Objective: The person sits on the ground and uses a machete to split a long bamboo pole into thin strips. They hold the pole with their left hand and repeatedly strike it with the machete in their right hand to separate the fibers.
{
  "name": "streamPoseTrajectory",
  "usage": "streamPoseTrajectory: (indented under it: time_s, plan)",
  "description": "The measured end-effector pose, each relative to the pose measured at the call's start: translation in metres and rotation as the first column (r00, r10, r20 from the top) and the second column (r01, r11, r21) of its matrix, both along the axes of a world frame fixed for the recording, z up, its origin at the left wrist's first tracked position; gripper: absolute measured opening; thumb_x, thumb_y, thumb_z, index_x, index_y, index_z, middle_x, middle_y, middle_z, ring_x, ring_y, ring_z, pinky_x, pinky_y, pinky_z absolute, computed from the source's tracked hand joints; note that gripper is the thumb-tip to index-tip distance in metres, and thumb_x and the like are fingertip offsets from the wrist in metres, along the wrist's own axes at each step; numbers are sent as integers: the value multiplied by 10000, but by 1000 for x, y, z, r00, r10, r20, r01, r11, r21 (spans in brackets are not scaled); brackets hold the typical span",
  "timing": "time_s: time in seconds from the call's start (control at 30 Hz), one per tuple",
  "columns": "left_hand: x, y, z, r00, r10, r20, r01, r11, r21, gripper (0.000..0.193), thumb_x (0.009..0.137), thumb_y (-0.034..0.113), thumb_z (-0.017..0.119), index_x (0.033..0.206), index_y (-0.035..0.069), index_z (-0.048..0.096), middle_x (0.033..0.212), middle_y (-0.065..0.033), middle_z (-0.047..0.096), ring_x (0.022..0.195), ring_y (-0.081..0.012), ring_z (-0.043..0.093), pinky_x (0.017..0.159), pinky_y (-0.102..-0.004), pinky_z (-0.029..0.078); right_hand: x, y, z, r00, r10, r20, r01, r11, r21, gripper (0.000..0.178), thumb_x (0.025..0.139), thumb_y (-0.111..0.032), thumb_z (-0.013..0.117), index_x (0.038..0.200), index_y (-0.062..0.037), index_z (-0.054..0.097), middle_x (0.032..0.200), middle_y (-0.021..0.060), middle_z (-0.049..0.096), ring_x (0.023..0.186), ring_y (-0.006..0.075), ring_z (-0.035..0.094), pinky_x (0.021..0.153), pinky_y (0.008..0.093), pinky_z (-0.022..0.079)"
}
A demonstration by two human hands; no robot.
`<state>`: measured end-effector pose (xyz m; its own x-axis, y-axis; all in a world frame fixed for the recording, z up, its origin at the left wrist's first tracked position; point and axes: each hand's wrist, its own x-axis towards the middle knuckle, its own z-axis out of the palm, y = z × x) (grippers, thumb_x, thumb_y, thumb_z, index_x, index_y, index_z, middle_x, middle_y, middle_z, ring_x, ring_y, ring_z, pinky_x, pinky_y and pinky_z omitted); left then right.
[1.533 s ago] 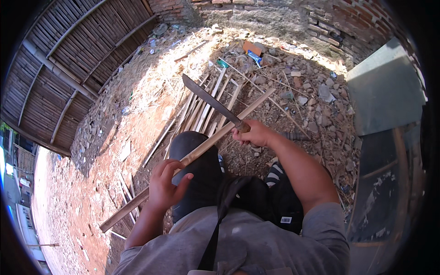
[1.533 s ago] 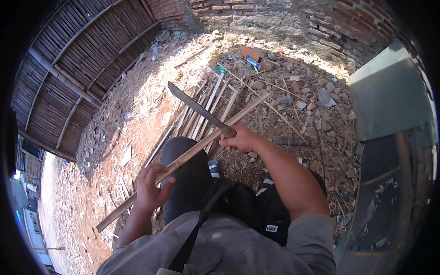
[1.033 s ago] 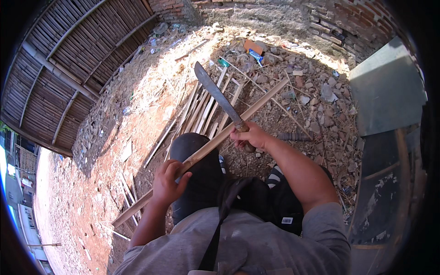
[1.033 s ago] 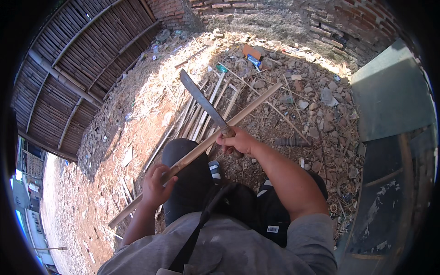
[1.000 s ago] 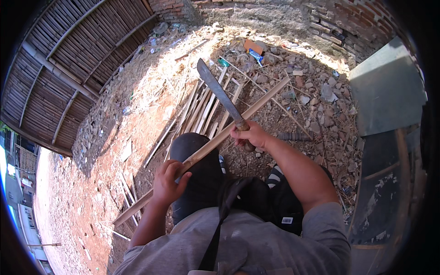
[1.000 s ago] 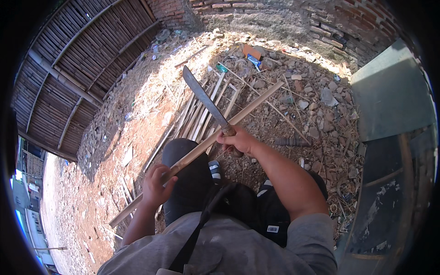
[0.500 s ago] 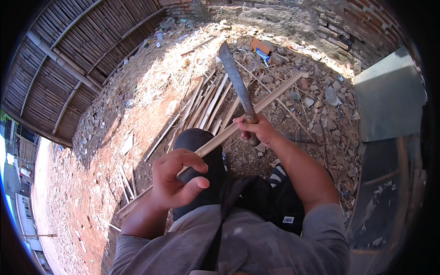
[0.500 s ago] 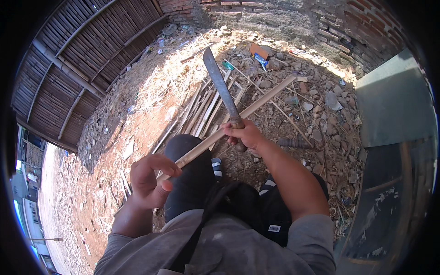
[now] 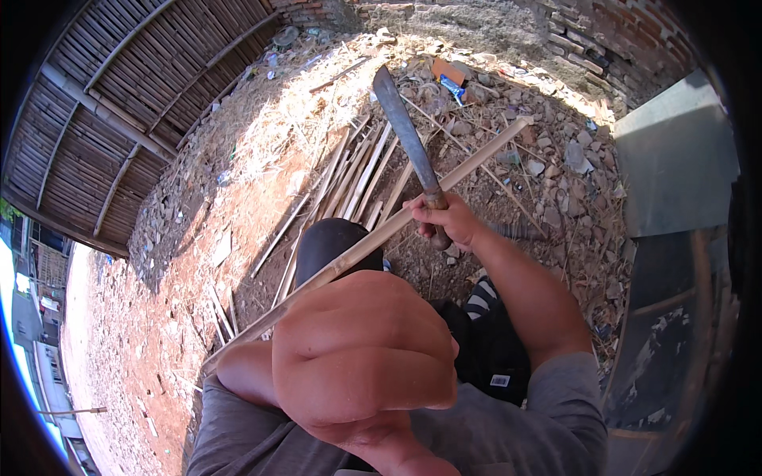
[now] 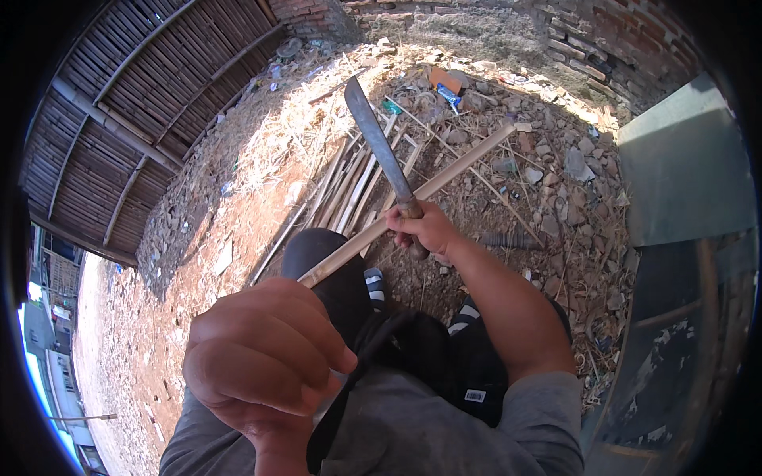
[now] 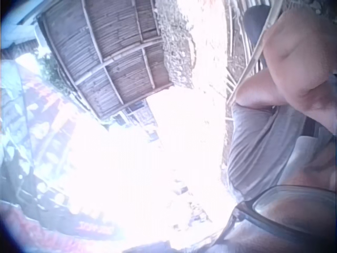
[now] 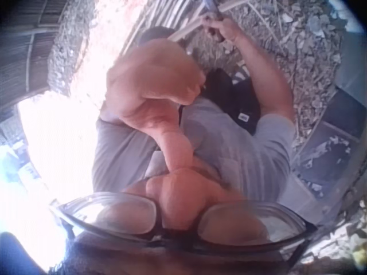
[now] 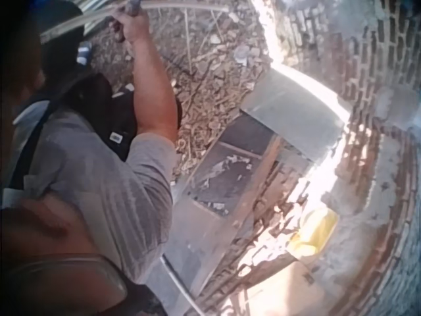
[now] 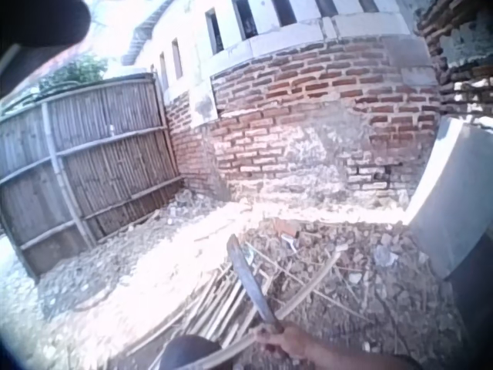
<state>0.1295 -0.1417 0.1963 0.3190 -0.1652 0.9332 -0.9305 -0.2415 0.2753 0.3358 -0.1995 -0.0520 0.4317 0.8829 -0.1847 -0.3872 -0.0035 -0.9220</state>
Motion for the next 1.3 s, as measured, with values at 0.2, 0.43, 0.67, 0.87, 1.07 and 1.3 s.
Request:
streamPoseTrajectory:
  time_s: [0.2,0.43,0.67,0.87,1.07,1.3]
  plan:
    - [-5,-14,3,998,58,30,-56,996,-68,690,729,596,790,952,-37,630,749,-89,640,639,-230,641,558,-321,546,2,-3,3,1000,-4,1,4,1000,-14,210,905,-161,751,1060,-39,677,1189,144,678,712,118,635,629,297,538]
    - [-21,-4,-3,923,384,-36,-385,922,-37,688,642,593,876,943,54,572,754,-40,562,621,-203,627,564,-311,501,2,0,-1,1000,0,-1,0,1000,-8,195,912,-149,741,1063,-45,677,1175,139,685,710,110,626,655,294,545]
    - [-71,61,-66,213,946,-243,-657,323,681,876,615,535,920,1194,4,531,1125,-165,614,993,-332,636,836,-436,530,6,-7,6,999,-28,18,29,999,-29,177,918,-158,738,1029,-41,666,1219,153,678,709,109,620,658,288,543]
    - [-175,80,-129,-300,928,-220,-338,113,934,729,668,369,906,1225,62,551,1217,-177,566,1152,-397,560,966,-513,453,10,-8,17,997,-68,42,67,997,34,186,926,-181,736,1022,-44,654,1260,155,658,721,113,622,652,285,537]
    - [-192,91,-163,-262,962,-78,-436,-45,899,575,736,335,858,1161,72,576,1188,-174,574,1108,-387,574,922,-493,468,9,-9,28,995,-67,74,66,998,21,194,927,-183,736,1029,-40,654,1227,143,664,721,110,619,650,284,533]
    - [-187,117,-185,-356,884,-304,-367,167,915,437,891,438,712,1078,58,606,984,-174,668,923,-377,657,794,-497,506,16,-16,30,994,-42,100,42,999,4,275,917,-199,752,1115,-30,664,970,64,682,720,101,618,651,278,526]
